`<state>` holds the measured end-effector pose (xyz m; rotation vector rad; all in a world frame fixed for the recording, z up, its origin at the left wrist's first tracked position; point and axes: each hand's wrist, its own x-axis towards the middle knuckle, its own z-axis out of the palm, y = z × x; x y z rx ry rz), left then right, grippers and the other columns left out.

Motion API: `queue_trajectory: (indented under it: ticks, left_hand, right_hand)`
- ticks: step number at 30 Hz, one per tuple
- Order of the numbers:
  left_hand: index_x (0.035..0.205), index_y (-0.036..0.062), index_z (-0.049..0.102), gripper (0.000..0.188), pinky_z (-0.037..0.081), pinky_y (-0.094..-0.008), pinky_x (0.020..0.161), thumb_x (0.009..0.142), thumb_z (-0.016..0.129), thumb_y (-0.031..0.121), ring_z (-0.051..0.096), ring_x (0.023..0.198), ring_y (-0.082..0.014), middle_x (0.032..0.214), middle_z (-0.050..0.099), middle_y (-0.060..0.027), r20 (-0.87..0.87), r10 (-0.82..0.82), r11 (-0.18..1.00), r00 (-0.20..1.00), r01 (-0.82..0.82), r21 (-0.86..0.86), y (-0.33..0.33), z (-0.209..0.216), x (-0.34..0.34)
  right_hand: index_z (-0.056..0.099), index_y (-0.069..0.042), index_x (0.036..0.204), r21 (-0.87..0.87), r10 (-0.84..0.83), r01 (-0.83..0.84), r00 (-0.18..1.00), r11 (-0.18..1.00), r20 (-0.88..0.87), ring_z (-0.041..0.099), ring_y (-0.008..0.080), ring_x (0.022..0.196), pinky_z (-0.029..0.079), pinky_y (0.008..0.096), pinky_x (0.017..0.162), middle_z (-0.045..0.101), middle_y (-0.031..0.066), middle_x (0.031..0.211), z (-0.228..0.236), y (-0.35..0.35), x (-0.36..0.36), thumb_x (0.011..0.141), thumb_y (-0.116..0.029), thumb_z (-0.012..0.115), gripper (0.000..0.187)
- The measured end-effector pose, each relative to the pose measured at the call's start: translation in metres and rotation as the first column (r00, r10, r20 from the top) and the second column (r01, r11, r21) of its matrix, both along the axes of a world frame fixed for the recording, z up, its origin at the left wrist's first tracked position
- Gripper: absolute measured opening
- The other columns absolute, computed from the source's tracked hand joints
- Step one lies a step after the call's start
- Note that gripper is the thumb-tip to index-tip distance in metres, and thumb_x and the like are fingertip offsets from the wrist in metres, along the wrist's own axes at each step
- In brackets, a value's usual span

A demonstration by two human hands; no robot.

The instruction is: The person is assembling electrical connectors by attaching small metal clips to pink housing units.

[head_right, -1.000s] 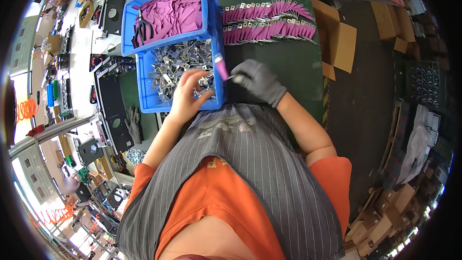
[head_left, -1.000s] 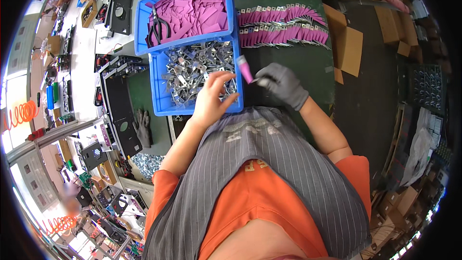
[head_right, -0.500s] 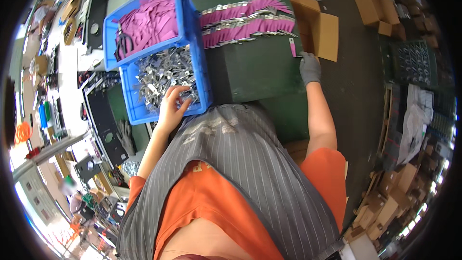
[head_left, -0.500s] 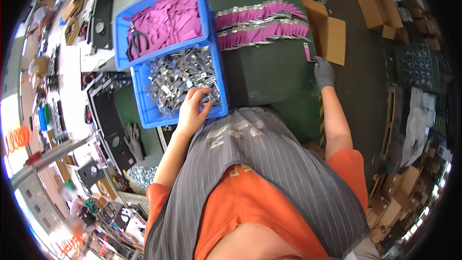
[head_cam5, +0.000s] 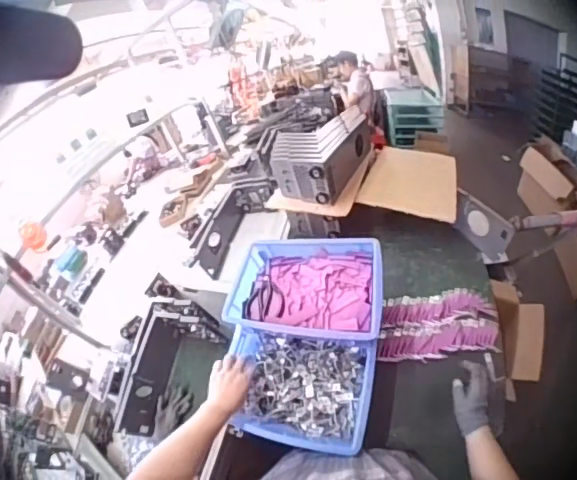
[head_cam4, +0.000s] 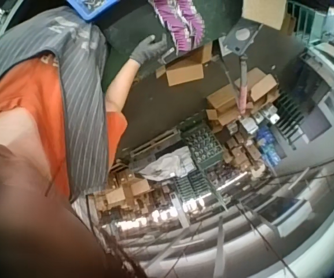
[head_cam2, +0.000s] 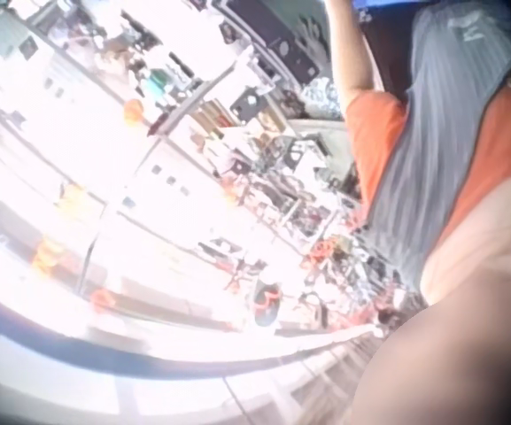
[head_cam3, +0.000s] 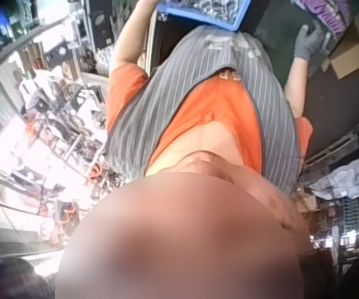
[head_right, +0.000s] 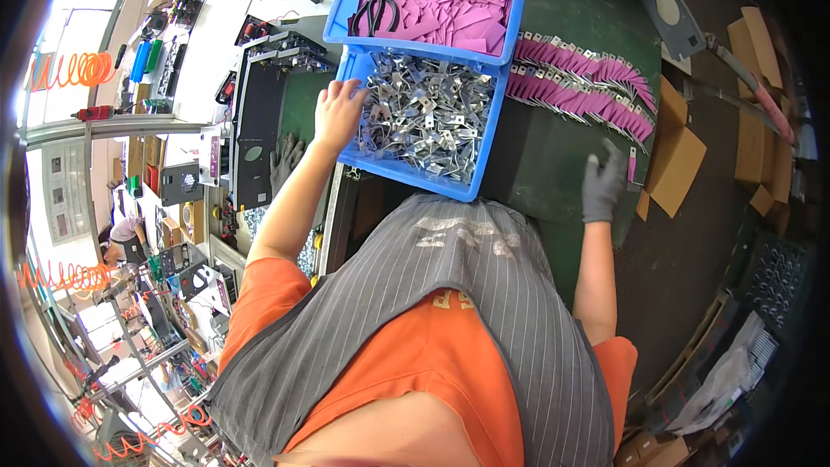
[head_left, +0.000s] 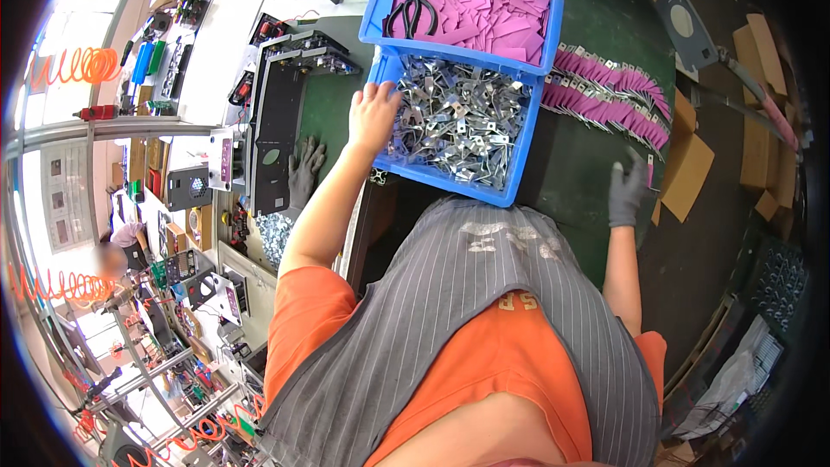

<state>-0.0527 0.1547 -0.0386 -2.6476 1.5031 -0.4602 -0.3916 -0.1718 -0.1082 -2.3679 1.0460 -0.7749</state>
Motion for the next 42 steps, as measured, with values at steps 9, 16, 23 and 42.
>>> queue_trajectory:
  ticks: [9, 16, 23, 42]
  left_hand:
    - [0.071, 0.0192, 0.067, 0.01, 0.036, -0.036, 0.073, 0.072, 0.066, 0.029, 0.053, 0.084, -0.0163, 0.068, 0.061, 0.0048, -0.036, -0.056, 0.992, 0.998, 0.059, 0.109, 0.0, 0.02, 0.009]
    - [0.09, 0.0063, 0.071, 0.015, 0.045, -0.0251, 0.067, 0.078, 0.071, 0.014, 0.057, 0.069, -0.0099, 0.077, 0.066, -0.0009, -0.954, -0.147, 0.809, 0.263, -0.523, -0.269, -0.014, 0.032, -0.038]
    - [0.092, 0.0066, 0.069, 0.017, 0.046, -0.0254, 0.076, 0.077, 0.072, 0.014, 0.059, 0.079, -0.0114, 0.085, 0.067, -0.0035, -0.966, -0.148, 0.884, 0.21, -0.41, -0.224, -0.048, 0.027, -0.082]
    - [0.105, 0.0179, 0.067, 0.027, 0.047, -0.0368, 0.086, 0.079, 0.06, 0.02, 0.058, 0.097, -0.028, 0.103, 0.064, -0.0075, -0.217, -0.001, 0.96, 0.976, -0.06, -0.272, -0.173, 0.057, 0.088]
  right_hand:
    - [0.055, -0.006, 0.112, 0.254, 0.303, -0.351, 0.93, 0.901, 0.211, 0.054, 0.0151, 0.074, 0.047, 0.0262, 0.061, 0.057, 0.0069, 0.102, 0.058, 0.058, 0.071, 0.079, -0.003, 0.058, 0.032]
    - [0.056, -0.004, 0.112, 0.379, 0.458, -0.558, 0.827, 0.738, 0.326, 0.057, 0.0108, 0.079, 0.047, 0.0255, 0.068, 0.058, 0.0049, 0.096, 0.094, 0.086, 0.091, 0.083, -0.008, 0.059, 0.029]
    - [0.058, 0.0, 0.109, 0.778, 0.473, -0.628, 0.69, 0.017, 0.547, 0.055, 0.0071, 0.07, 0.045, 0.022, 0.062, 0.06, 0.0019, 0.082, 0.092, 0.099, 0.121, 0.089, -0.029, 0.06, 0.035]
    - [0.056, 0.003, 0.118, 0.756, 0.523, -0.615, 0.73, 0.223, 0.44, 0.054, 0.0104, 0.074, 0.046, 0.0249, 0.071, 0.058, 0.0068, 0.092, 0.069, 0.1, 0.088, 0.085, -0.002, 0.048, 0.034]
